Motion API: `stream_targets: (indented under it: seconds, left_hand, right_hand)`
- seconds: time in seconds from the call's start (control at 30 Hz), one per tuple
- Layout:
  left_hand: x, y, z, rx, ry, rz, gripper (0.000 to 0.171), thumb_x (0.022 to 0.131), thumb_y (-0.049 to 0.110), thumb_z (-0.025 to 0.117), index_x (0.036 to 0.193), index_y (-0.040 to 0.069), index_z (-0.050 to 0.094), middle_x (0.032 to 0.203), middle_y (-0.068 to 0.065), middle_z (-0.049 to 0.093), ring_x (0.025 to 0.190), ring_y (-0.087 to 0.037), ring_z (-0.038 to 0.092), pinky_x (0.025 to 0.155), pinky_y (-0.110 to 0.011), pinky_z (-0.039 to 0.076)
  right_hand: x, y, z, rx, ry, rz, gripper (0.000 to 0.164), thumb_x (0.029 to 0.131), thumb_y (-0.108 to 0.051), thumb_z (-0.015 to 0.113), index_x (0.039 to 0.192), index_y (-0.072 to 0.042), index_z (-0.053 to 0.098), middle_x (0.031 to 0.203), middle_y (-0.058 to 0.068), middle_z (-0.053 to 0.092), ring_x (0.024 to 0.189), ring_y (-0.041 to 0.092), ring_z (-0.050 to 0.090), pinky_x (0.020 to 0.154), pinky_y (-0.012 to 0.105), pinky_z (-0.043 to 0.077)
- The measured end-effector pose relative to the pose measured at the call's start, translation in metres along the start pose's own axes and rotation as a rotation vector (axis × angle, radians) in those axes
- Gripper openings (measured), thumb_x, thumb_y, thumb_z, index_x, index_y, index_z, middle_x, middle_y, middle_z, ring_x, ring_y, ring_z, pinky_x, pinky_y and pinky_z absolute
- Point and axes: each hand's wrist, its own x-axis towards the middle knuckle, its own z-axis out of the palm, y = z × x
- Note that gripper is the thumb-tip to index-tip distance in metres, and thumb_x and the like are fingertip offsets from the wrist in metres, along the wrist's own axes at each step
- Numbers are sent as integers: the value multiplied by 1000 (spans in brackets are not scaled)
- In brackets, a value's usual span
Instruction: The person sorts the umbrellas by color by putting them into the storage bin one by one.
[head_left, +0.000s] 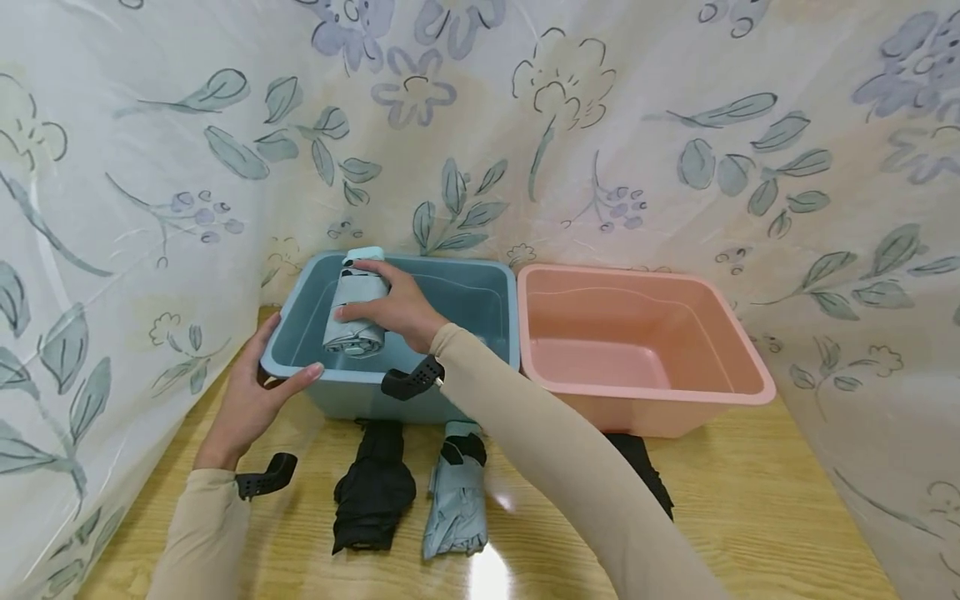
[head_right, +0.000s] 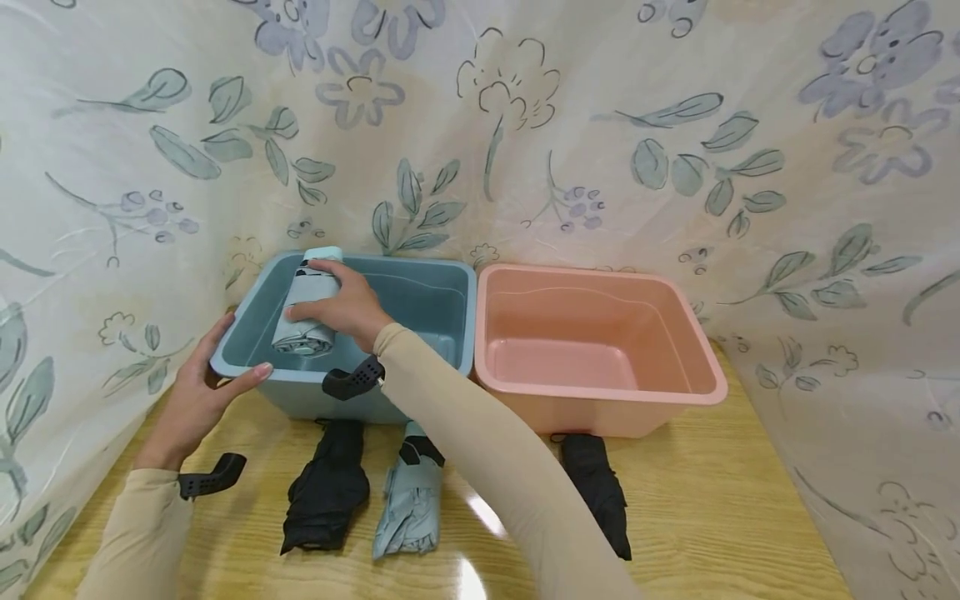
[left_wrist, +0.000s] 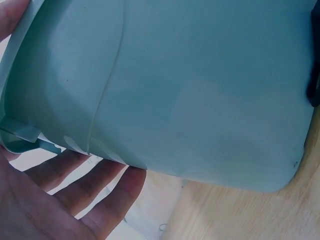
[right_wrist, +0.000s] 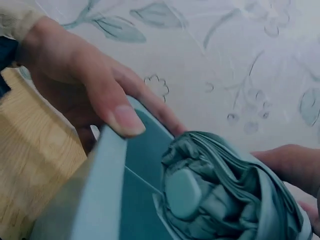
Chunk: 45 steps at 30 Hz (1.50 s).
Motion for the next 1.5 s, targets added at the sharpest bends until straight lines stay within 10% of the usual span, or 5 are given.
stream_targets:
  seconds: [0.93, 1.23, 1.5]
  left_hand:
    - [-1, 0, 1, -59, 8, 8, 93, 97, 18, 71, 165, 28, 9, 161, -19, 24, 138, -42, 36, 88, -12, 41]
    - [-1, -2, 3, -53, 3, -8, 93, 96, 19, 72, 164, 31, 10, 162, -17, 23, 139, -42, 34, 90, -17, 42]
    - [-2, 0, 1, -36, 4, -17, 94, 96, 20, 71, 164, 30, 8, 162, -18, 22, 140, -44, 34, 93, -23, 43]
  right_hand:
    - [60, 20, 29, 116, -145, 225, 75, 88, 0, 77, 154, -18, 46, 122, 8, 53, 99, 23, 59, 95, 47, 51]
    - [63, 27, 26, 50, -227, 270, 72, 91, -10, 77, 155, -22, 44, 158, 7, 36, 141, 31, 41, 107, 51, 41]
    - [67, 33, 25, -20, -305, 296, 78, 92, -18, 76, 159, -21, 37, 162, 9, 29, 147, 36, 32, 109, 53, 39]
